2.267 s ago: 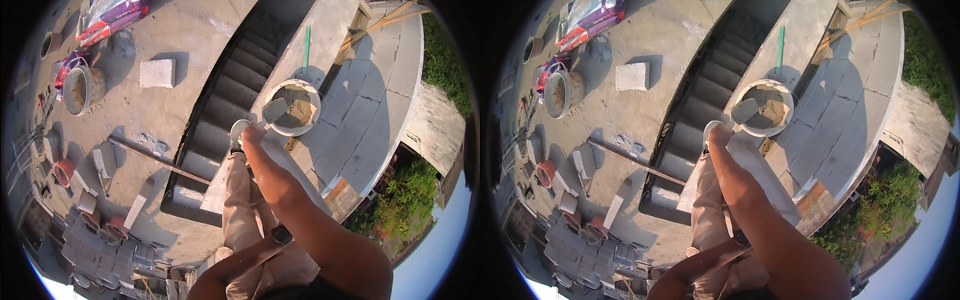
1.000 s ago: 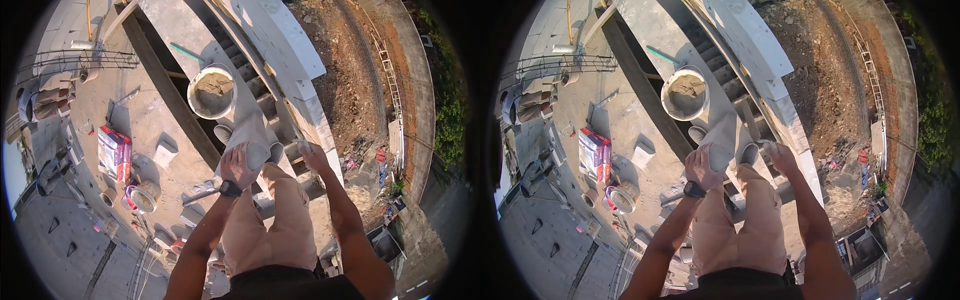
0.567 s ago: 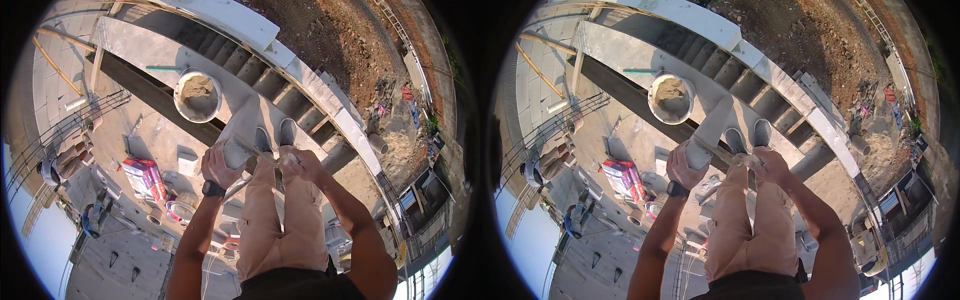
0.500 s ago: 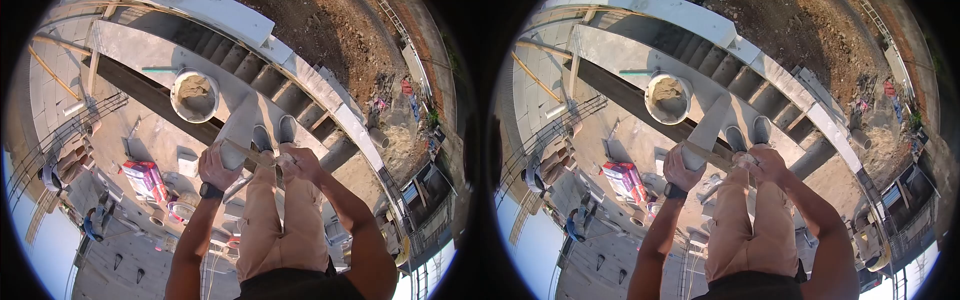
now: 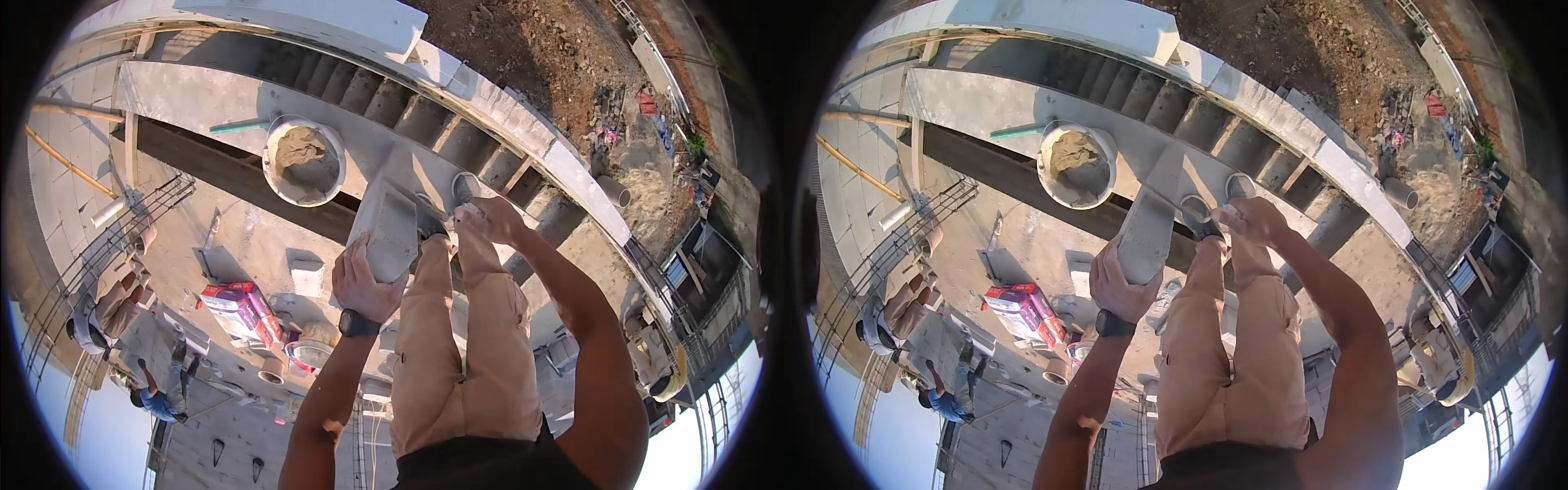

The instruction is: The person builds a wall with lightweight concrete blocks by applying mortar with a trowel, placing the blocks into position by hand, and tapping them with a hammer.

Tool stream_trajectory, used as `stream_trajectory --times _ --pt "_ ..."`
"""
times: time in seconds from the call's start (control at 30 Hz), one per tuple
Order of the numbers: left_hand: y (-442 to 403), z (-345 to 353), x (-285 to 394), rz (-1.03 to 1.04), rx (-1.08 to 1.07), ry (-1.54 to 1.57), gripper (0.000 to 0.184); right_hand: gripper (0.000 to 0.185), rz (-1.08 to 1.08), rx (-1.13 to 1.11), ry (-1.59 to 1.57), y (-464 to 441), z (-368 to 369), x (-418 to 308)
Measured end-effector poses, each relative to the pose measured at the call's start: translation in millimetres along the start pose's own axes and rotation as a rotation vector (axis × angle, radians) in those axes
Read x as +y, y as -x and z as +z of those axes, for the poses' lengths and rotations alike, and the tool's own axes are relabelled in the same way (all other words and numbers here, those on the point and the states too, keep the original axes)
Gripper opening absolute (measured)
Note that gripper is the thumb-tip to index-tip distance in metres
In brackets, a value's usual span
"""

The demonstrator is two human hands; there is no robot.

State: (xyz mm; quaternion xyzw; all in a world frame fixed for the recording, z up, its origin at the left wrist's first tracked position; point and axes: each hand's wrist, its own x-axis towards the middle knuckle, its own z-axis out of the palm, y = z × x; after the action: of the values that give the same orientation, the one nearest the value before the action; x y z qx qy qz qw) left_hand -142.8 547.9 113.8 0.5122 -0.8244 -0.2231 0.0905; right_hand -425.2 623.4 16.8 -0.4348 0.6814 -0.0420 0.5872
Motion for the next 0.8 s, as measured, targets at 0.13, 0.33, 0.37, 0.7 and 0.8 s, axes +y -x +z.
stream_trajectory --times 0.13,0.33,0.37,0.7,0.8 --pt "3.1 1.6 -1.6 0.027 0.009 0.001 0.072 0.057 -0.169 -0.008 -0.13 50.4 -18.4 -38.3" --pt "13.3 3.4 0.0 0.053 0.0 -0.009 0.072 0.051 -0.357 0.028 -0.036 33.1 -10.0 -15.9" --pt "11.9 1.1 1.8 0.068 -0.018 -0.018 0.072 0.056 -0.318 -0.034 -0.101 24.6 -5.8 -7.7" --pt "0.0 -9.5 9.3 0.082 -0.087 -0.054 0.08 0.079 -0.096 -0.09 -0.027 -133.4 48.8 86.3" --pt "2.8 -14.7 13.6 0.052 -0.138 -0.123 0.079 0.082 0.006 -0.073 0.003 -173.1 57.0 104.1"
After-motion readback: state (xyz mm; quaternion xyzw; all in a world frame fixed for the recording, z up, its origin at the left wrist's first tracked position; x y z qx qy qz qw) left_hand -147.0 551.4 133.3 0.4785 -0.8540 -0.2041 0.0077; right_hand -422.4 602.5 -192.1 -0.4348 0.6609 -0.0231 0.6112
